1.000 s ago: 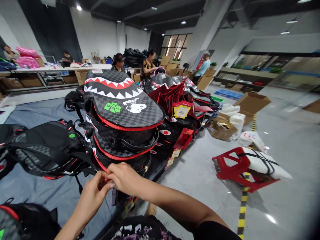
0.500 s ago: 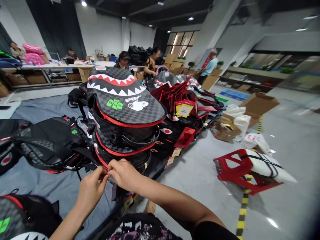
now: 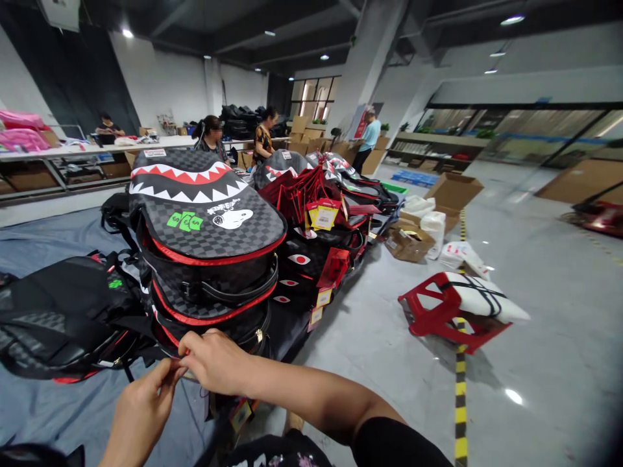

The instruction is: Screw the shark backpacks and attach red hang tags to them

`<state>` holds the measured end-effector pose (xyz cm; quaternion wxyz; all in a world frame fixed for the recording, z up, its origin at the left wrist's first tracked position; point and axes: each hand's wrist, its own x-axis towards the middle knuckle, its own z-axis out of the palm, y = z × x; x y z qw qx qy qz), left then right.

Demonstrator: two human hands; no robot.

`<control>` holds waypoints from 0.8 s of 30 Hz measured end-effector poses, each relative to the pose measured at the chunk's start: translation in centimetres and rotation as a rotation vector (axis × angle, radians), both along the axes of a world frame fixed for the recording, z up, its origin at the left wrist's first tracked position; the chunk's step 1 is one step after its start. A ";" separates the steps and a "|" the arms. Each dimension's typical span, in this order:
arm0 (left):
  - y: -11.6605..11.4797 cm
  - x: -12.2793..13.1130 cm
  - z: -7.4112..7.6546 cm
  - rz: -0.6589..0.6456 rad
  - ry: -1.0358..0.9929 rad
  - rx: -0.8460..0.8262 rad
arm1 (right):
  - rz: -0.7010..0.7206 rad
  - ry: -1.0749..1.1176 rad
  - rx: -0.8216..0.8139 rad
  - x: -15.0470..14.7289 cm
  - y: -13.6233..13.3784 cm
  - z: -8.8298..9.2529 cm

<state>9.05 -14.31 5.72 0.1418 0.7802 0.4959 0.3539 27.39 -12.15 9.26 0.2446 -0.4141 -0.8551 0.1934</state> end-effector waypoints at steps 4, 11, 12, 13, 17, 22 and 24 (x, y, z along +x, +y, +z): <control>-0.2 0.1 -0.1 0.040 -0.002 0.023 | 0.022 0.037 -0.043 0.3 0.1 0.0; -1.6 1.4 -0.2 0.268 0.203 0.251 | 0.093 0.044 -0.099 1.3 0.2 0.7; -1.7 1.6 -0.1 0.323 0.218 0.252 | 0.102 0.064 -0.134 1.5 0.3 0.8; -1.8 1.7 -0.1 0.336 0.207 0.219 | 0.113 0.087 -0.169 1.7 0.3 0.9; -2.2 1.5 -0.2 0.185 0.117 0.061 | 0.203 0.151 -0.228 2.4 0.6 1.2; -3.5 3.3 -0.1 0.469 0.417 0.373 | 0.210 0.130 -0.223 2.1 1.0 1.0; -3.7 4.1 0.1 0.569 0.488 0.405 | 0.209 0.128 -0.233 1.8 1.0 1.0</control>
